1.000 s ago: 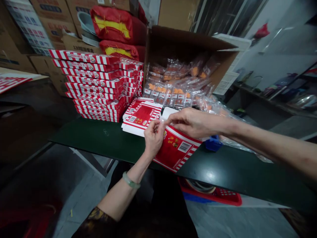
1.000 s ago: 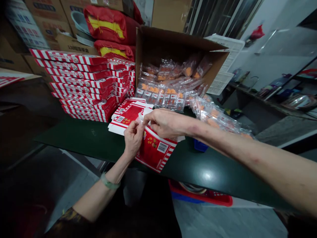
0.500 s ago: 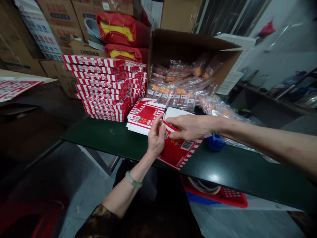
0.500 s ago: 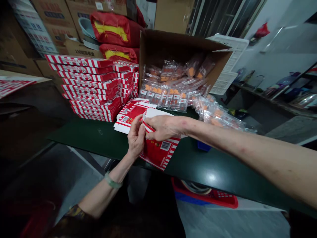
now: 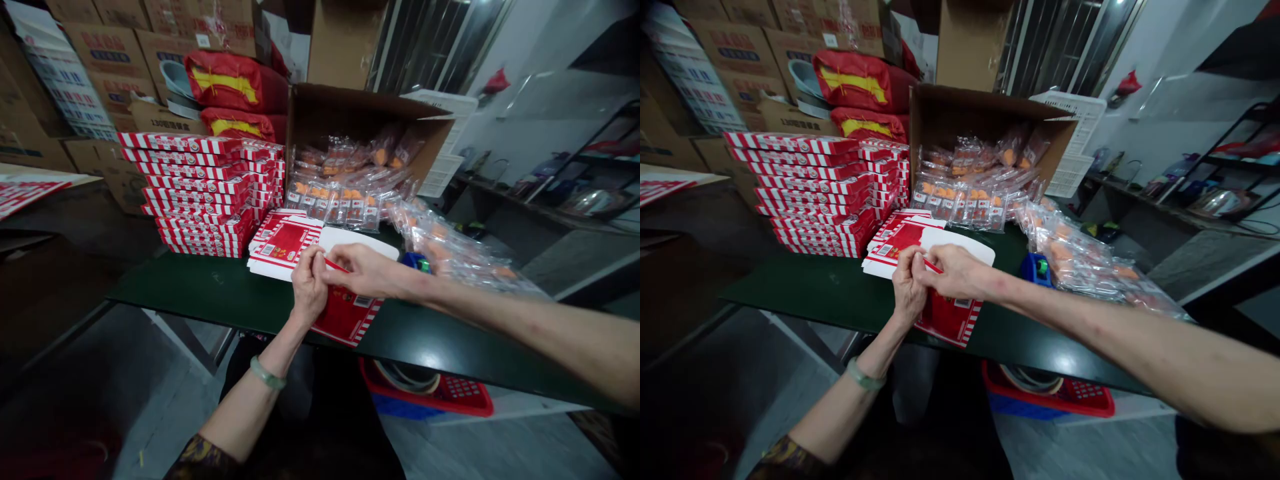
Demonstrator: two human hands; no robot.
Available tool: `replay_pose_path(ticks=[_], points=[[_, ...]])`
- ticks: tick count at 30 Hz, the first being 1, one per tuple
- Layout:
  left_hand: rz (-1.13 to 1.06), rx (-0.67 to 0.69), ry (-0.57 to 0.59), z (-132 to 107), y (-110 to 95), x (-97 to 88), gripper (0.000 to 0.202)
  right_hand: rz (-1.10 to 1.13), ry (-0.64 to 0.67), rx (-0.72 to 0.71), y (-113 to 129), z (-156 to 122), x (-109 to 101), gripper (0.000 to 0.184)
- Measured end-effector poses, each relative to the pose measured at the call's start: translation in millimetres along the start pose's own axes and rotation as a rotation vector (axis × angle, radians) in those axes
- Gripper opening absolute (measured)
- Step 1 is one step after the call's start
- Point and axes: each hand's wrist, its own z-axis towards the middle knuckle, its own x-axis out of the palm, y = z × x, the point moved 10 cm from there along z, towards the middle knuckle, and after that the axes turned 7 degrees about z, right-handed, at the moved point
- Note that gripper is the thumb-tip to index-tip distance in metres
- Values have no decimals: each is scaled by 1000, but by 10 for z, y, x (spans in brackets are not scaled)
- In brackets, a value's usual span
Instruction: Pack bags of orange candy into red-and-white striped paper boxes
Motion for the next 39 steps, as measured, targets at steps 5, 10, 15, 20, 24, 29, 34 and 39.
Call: replay_pose_path(ticks=[5, 10, 15, 20, 24, 29, 34, 39], points=[[48, 25, -45, -17, -49, -60, 19, 61, -949, -200, -110, -1139, -874, 11], [69, 31, -98, -82, -110, -113, 17, 125, -1026, -166, -687, -1374, -407, 18], [49, 46, -121, -103, -156, -112, 11, 283, -1201, -245, -1011, -1131, -114, 38], [-72, -44, -73, -16, -58, -80, 14, 570, -1153, -214, -1230, -925, -66, 43], [-92, -133, 3, 16, 62, -22, 17, 463, -1119, -265, -1086, -908, -69, 21], [-289, -218, 65, -3, 145, 40, 22, 414, -1047, -325, -941, -941, -182, 7], [-502, -311, 192, 25, 99, 150, 32, 841, -911, -267, -1146, -825, -161, 12], [-619, -253, 301, 60, -63, 194, 2, 971, -808, -345, -1103, -725, -150, 23]])
